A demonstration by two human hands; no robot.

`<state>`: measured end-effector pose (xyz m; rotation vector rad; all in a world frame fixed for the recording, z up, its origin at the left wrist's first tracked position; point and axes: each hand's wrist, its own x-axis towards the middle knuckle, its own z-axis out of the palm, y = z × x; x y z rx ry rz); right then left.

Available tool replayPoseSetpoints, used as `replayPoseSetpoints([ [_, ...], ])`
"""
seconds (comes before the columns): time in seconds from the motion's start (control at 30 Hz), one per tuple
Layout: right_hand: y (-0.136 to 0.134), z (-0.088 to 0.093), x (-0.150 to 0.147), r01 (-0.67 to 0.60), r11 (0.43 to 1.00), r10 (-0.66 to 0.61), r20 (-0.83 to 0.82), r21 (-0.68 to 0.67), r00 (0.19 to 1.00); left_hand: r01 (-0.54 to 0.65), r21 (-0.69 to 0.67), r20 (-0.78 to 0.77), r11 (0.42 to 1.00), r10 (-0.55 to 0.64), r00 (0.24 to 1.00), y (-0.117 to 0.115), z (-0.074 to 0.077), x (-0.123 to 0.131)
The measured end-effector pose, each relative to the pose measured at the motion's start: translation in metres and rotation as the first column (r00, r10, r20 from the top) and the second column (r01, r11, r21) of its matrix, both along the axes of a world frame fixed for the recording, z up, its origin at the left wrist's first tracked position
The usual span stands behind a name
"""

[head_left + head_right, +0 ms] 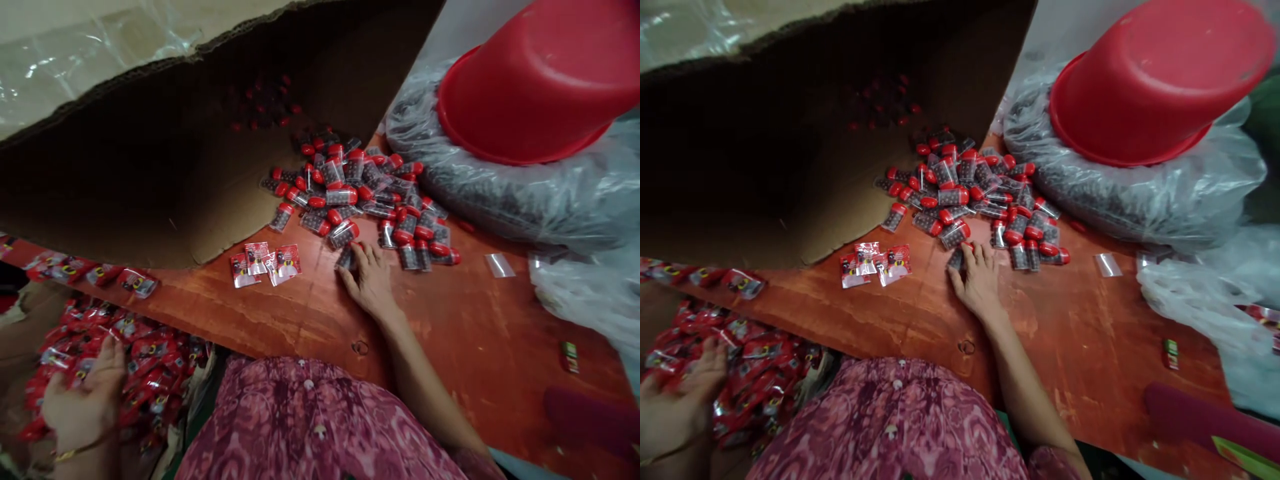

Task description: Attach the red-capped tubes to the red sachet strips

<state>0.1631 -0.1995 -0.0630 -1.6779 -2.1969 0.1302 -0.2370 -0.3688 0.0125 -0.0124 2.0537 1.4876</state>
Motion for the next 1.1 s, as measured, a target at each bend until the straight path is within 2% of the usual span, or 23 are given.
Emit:
replayPoseSetpoints([
  [0.07, -0.008, -0.001, -0.002, -0.013, 1.0, 0.013, 0.02, -0.008, 1.0, 0.029, 0.085, 0.002, 0.996, -0.029, 1.0, 0.015, 0.006, 0.028],
  [0.1, -0.012, -0.002, -0.003, -0.015, 1.0, 0.016, 0.034, -0.014, 0.999, 0.093, 0.135, -0.007, 0.986, -0.093, 0.996, 0.027, 0.008, 0.048],
  [0.13, -0.014, -0.002, -0.004, -0.016, 1.0, 0.017, 0.047, -0.019, 0.999, 0.233, 0.152, -0.033, 0.961, -0.23, 0.973, 0.041, 0.009, 0.071],
  [0.17, -0.016, -0.003, -0.005, -0.017, 1.0, 0.018, 0.057, -0.021, 0.998, 0.361, 0.138, -0.146, 0.922, -0.342, 0.928, 0.055, 0.008, 0.094],
  [0.2, -0.017, -0.003, -0.006, -0.02, 1.0, 0.021, 0.062, -0.021, 0.998, 0.529, 0.083, -0.272, 0.845, -0.491, 0.827, 0.07, 0.006, 0.116],
  [0.23, -0.018, -0.003, -0.006, -0.026, 0.999, 0.028, 0.062, -0.019, 0.998, 0.683, 0.017, -0.381, 0.73, -0.627, 0.679, 0.085, 0.002, 0.135],
  [0.3, -0.019, -0.004, -0.006, -0.046, 0.999, 0.046, 0.045, -0.011, 0.998, 0.841, -0.142, -0.583, 0.522, -0.73, 0.355, 0.112, -0.011, 0.163],
  [0.33, -0.02, -0.003, -0.006, -0.053, 0.999, 0.053, 0.032, -0.006, 0.998, 0.861, -0.233, -0.628, 0.452, -0.746, 0.222, 0.124, -0.018, 0.171],
  [0.37, -0.02, -0.003, -0.005, -0.058, 0.998, 0.058, 0.018, 0.0, 0.998, 0.857, -0.316, -0.642, 0.406, -0.757, 0.122, 0.134, -0.026, 0.175],
  [0.4, -0.02, -0.003, -0.005, -0.062, 0.998, 0.062, 0.007, 0.006, 0.998, 0.841, -0.386, -0.638, 0.379, -0.768, 0.054, 0.142, -0.032, 0.178],
  [0.47, -0.02, -0.003, -0.004, -0.066, 0.998, 0.066, -0.006, 0.015, 0.998, 0.804, -0.473, -0.623, 0.36, -0.782, -0.017, 0.153, -0.042, 0.177],
  [0.6, -0.019, -0.005, -0.003, -0.057, 0.997, 0.058, -0.018, 0.046, 0.998, 0.756, -0.551, -0.633, 0.353, -0.767, -0.103, 0.156, -0.048, 0.174],
  [0.67, -0.019, -0.004, -0.002, -0.052, 0.994, 0.057, -0.044, 0.099, 0.997, 0.735, -0.575, -0.634, 0.359, -0.764, -0.123, 0.154, -0.049, 0.174],
  [0.73, -0.021, 0.0, -0.003, -0.041, 0.984, 0.058, -0.093, 0.173, 0.994, 0.723, -0.568, -0.654, 0.393, -0.749, -0.106, 0.152, -0.049, 0.173],
  [0.8, -0.024, 0.008, -0.007, -0.036, 0.975, 0.077, -0.181, 0.218, 0.98, 0.723, -0.521, -0.702, 0.454, -0.71, -0.061, 0.15, -0.048, 0.173],
  [0.87, -0.027, 0.016, -0.02, -0.041, 0.98, 0.104, -0.328, 0.193, 0.939, 0.734, -0.451, -0.754, 0.508, -0.656, -0.009, 0.148, -0.045, 0.174],
  [0.93, -0.029, 0.023, -0.039, -0.049, 0.995, 0.086, -0.537, 0.084, 0.839, 0.75, -0.395, -0.785, 0.531, -0.619, 0.025, 0.145, -0.039, 0.177],
  [1.0, -0.028, 0.027, -0.061, -0.093, 0.993, 0.008, -0.739, -0.073, 0.673, 0.773, -0.359, -0.794, 0.523, -0.607, 0.042, 0.143, -0.033, 0.181],
  [1.1, -0.022, 0.03, -0.084, -0.218, 0.949, -0.11, -0.888, -0.227, 0.447, 0.82, -0.276, -0.783, 0.502, -0.612, 0.111, 0.139, -0.026, 0.187],
])
